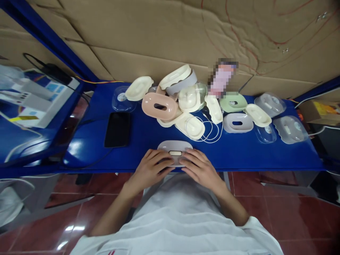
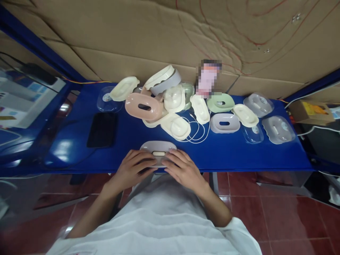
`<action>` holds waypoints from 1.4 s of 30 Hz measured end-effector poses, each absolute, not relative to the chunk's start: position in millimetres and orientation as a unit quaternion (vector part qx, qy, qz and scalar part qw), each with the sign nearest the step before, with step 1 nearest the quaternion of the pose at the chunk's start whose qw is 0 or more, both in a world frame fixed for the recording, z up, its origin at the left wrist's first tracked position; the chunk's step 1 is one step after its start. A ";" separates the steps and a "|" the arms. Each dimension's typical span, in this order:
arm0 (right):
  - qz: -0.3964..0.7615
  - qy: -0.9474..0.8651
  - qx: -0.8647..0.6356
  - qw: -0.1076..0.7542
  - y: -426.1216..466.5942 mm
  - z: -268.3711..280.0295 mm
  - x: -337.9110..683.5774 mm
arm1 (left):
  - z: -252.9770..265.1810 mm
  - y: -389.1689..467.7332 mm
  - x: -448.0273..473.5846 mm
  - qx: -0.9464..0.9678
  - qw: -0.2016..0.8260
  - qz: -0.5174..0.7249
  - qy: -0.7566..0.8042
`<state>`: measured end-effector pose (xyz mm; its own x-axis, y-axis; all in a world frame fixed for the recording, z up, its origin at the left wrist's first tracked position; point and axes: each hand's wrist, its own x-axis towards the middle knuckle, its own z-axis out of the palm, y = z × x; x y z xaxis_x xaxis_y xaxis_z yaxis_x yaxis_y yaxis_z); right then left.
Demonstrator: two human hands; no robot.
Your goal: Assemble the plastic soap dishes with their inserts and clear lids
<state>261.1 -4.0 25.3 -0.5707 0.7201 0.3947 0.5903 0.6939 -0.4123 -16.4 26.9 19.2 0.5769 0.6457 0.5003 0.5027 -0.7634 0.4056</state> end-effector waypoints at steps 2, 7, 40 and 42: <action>0.116 -0.874 -0.383 0.275 -2.4 21.7 258.8 | 19.4 27.3 -16.1 0.882 0.108 0.321 0.327; 0.103 -0.872 -0.396 0.267 -2.7 20.8 258.1 | 22.6 28.2 -15.9 0.875 0.142 0.331 0.324; -0.060 -0.746 -0.614 0.253 222.8 85.3 268.1 | 18.0 29.1 -12.7 0.858 0.159 0.337 0.353; -0.069 -0.746 -0.604 0.270 217.3 89.2 280.0 | 18.0 29.2 -12.2 0.857 0.160 0.339 0.353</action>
<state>280.0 217.3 89.2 -0.1230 0.8646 0.4872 0.9394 0.2597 -0.2237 -12.2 29.2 18.0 0.5206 0.7141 0.4680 0.4967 -0.6991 0.5142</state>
